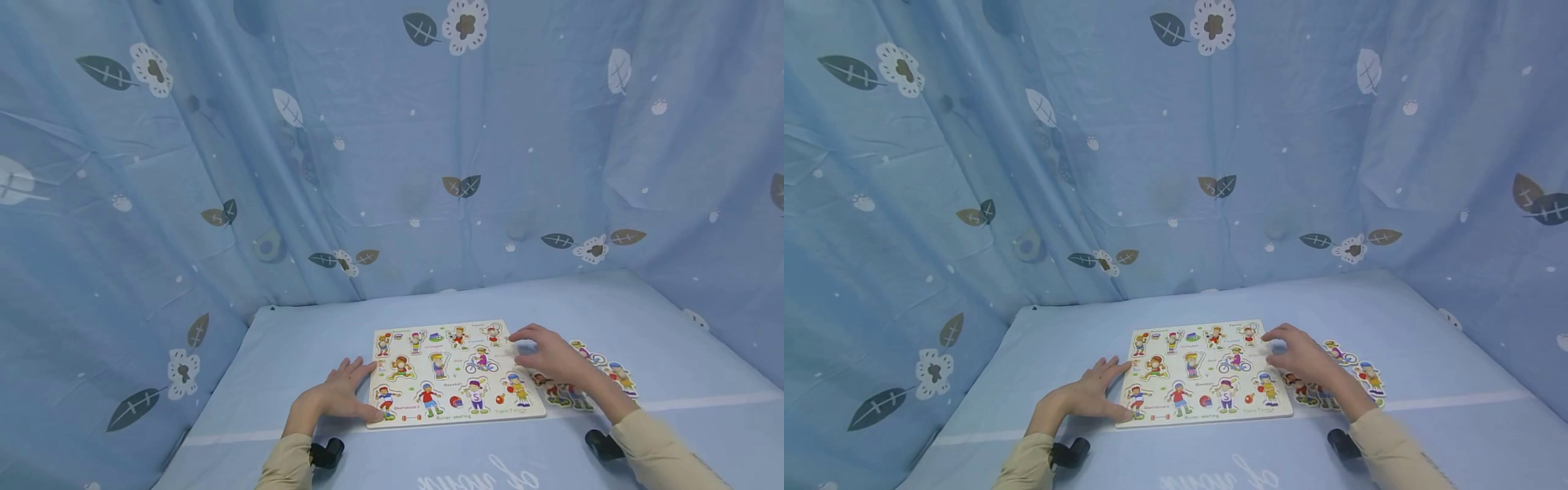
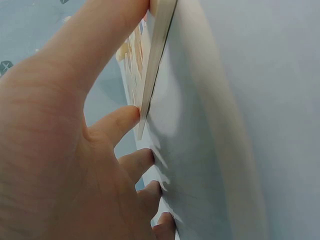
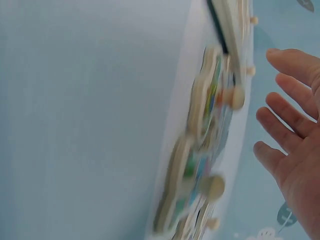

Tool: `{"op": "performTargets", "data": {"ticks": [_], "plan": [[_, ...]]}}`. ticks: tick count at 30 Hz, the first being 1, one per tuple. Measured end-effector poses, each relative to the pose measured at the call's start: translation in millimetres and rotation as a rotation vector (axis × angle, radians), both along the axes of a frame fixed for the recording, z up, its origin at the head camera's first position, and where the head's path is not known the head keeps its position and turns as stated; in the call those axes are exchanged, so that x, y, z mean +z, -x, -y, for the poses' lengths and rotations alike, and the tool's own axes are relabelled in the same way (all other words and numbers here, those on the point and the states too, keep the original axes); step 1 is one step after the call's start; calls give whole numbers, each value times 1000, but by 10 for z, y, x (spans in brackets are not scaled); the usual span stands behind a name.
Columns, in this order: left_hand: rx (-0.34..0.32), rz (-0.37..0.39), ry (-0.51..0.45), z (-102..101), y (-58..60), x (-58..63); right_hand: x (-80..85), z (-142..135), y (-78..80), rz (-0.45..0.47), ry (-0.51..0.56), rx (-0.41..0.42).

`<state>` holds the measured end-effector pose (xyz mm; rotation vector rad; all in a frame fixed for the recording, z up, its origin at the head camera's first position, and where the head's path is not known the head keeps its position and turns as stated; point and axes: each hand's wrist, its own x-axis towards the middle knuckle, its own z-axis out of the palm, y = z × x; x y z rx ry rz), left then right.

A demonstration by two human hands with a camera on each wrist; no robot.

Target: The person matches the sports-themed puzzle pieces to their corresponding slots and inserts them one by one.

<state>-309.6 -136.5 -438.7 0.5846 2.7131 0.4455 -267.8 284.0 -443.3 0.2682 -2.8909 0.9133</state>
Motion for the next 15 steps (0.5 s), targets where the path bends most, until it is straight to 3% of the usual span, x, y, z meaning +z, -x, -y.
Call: {"op": "performTargets", "data": {"ticks": [15], "plan": [[4, -3, 1, -7, 17, -31, -17, -387, -144, -1, -46, -60]]}}
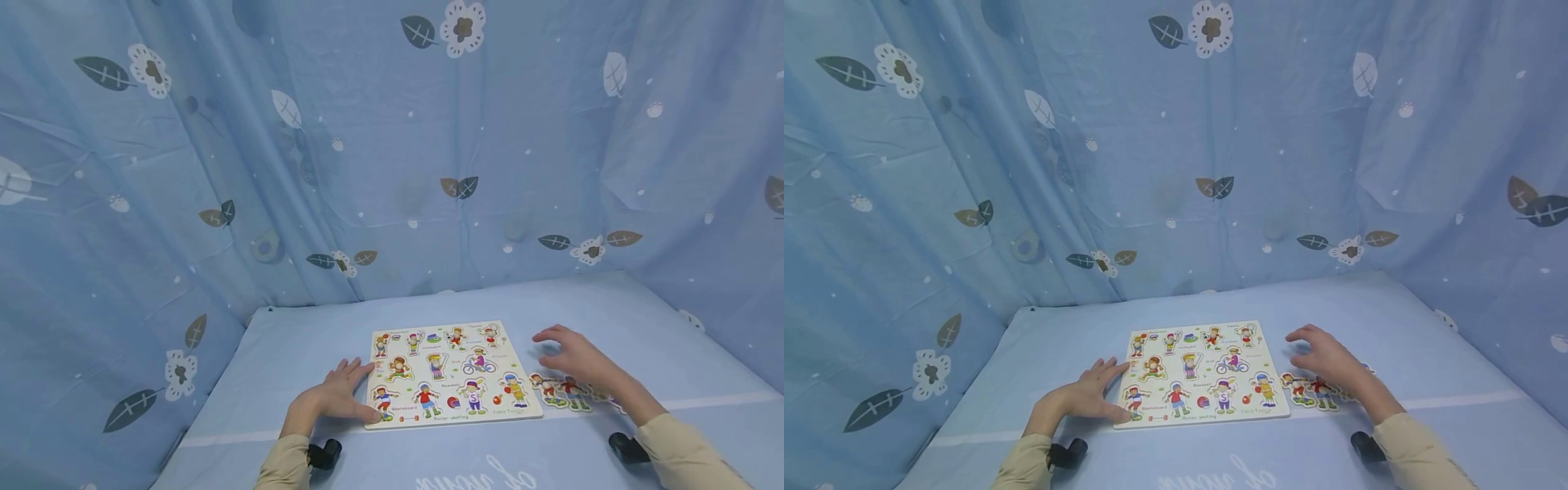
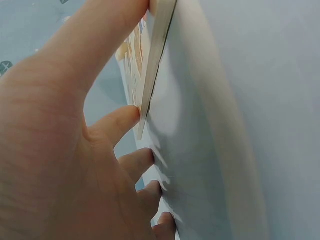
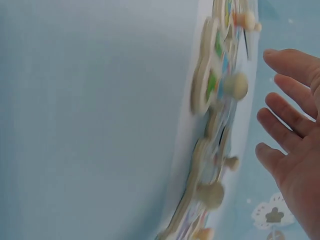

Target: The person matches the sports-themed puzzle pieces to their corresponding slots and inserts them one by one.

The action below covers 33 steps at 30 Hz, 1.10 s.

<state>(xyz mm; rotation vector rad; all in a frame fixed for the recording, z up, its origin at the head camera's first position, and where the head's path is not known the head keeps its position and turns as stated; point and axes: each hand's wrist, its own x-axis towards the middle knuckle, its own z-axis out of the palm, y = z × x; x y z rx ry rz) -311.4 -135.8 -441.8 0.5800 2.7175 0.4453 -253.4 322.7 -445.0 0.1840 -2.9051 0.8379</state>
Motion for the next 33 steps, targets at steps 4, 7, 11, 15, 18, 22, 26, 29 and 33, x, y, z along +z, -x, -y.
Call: {"op": "performTargets", "data": {"ticks": [4, 7, 11, 15, 18, 22, 26, 29, 33], "plan": [[0, 0, 0, 3, -7, 10, -17, -86, -41, 11, -10, -26], [-5, 1, -1, 9, -13, 15, -20, -143, -65, 10, -5, -31], [-8, 0, -2, 14, -18, 18, -35, -212, -87, -17, -3, -18], [-8, -4, -5, 13, -16, 18, -66, -288, -109, -41, -17, -16], [-11, -10, -4, 11, -11, 12, -86, -344, -124, -56, -32, -21], [-8, -8, 3, 6, -6, 0, -103, -390, -149, -60, -35, -29], [-2, -1, 10, 3, -1, 5, -104, -404, -168, -33, -41, -47], [0, -1, 12, 3, -2, 17, -97, -415, -173, -9, -54, -59], [-1, 3, 5, -1, -9, 35, -78, -439, -177, 16, -61, -70]]}}
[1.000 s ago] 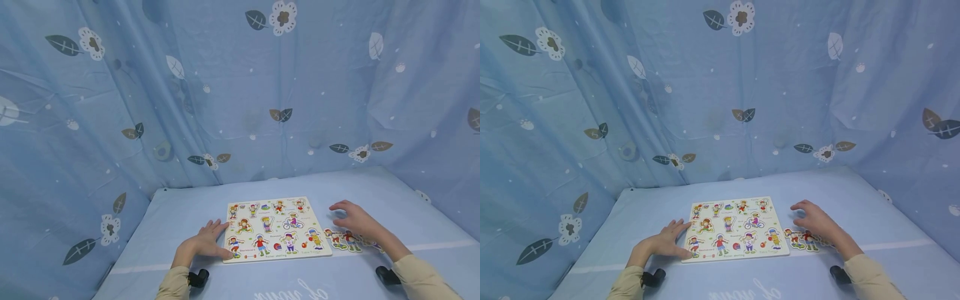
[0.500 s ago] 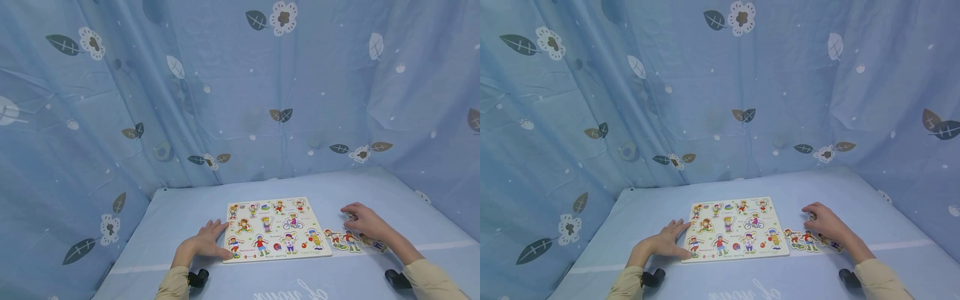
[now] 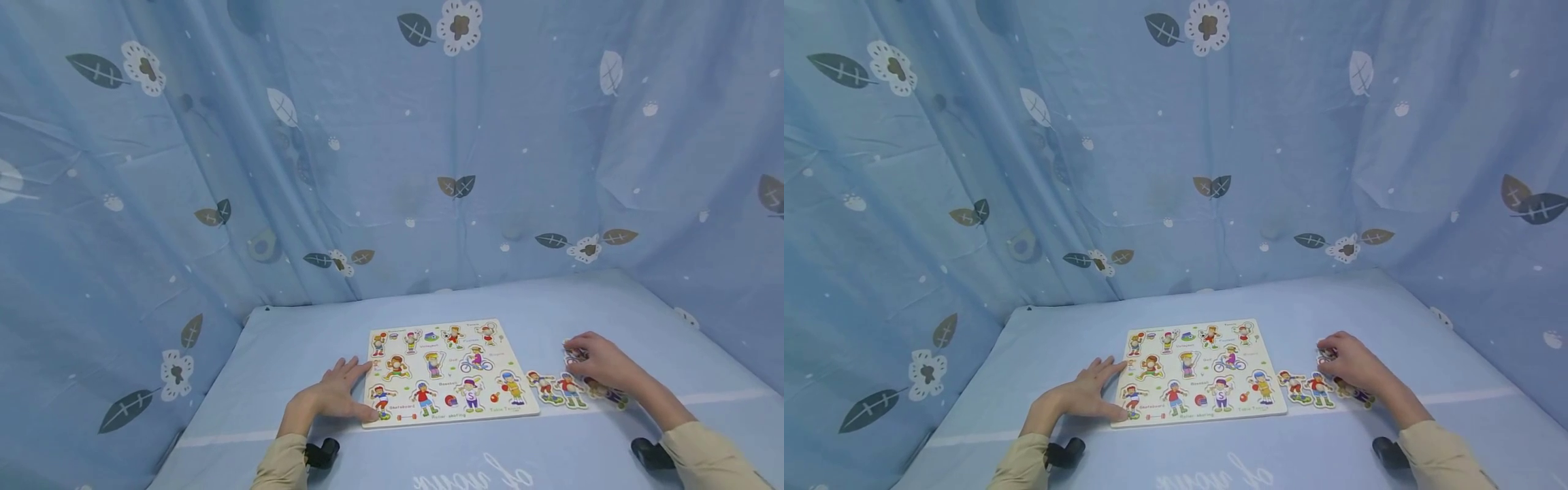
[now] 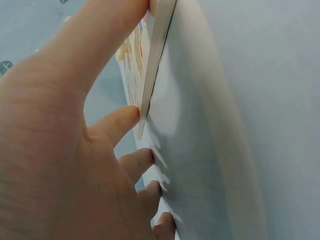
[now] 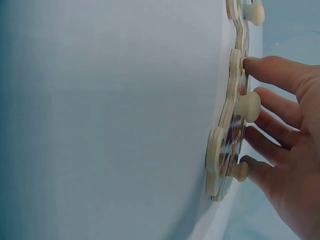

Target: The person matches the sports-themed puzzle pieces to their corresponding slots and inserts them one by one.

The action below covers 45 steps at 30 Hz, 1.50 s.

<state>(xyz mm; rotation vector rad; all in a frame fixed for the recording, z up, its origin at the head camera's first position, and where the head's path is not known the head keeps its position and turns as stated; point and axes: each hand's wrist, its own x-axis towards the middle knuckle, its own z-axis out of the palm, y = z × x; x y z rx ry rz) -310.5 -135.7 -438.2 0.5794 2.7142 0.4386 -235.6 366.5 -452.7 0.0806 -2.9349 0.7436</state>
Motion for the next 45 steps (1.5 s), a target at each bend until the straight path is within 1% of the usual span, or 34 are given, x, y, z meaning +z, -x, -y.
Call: {"op": "performTargets", "data": {"ticks": [8, 14, 27, 35, 45], "plan": [[-5, 0, -12, 7, 2, 13, 75, -19, 2, 38, 5, -56], [-5, -5, -21, 11, 1, 22, 77, -7, 28, 51, -8, -83], [4, 0, 3, -5, 13, 37, 56, 29, 36, 40, 5, -81], [3, 6, -6, 5, 17, 5, 99, 93, 51, 33, -2, -69], [-5, 5, -5, 7, 14, -24, 125, 188, 69, 36, 24, -66]]}}
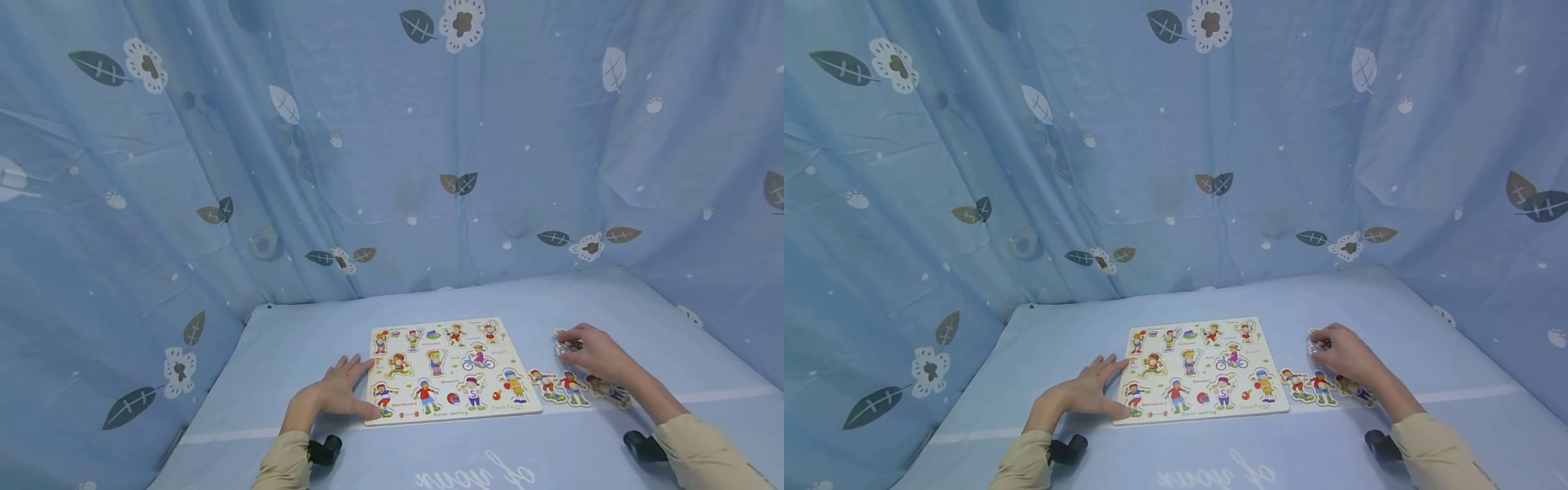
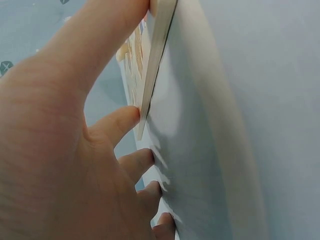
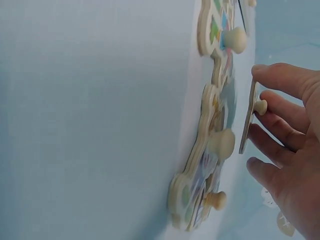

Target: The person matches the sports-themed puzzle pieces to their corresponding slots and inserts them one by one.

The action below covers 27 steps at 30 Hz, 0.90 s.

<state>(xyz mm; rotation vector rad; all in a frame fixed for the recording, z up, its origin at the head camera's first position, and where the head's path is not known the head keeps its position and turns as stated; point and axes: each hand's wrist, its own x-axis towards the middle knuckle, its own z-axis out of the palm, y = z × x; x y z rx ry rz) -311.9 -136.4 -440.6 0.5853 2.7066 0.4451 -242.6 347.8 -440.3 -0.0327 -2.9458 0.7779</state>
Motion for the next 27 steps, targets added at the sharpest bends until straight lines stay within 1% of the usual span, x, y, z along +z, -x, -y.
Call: {"op": "performTargets", "data": {"ticks": [7, 14, 23, 27], "plan": [[-1, 3, 2, 0, -13, 10, 7, 74, 26, -25, 10, 40], [4, 6, 6, -7, -17, 26, 14, 152, 73, -18, 29, 42], [3, 2, 7, -6, -18, 28, 42, 295, 108, -48, 82, 72], [4, 3, 3, -6, -26, 35, 54, 366, 144, -43, 94, 79]]}}
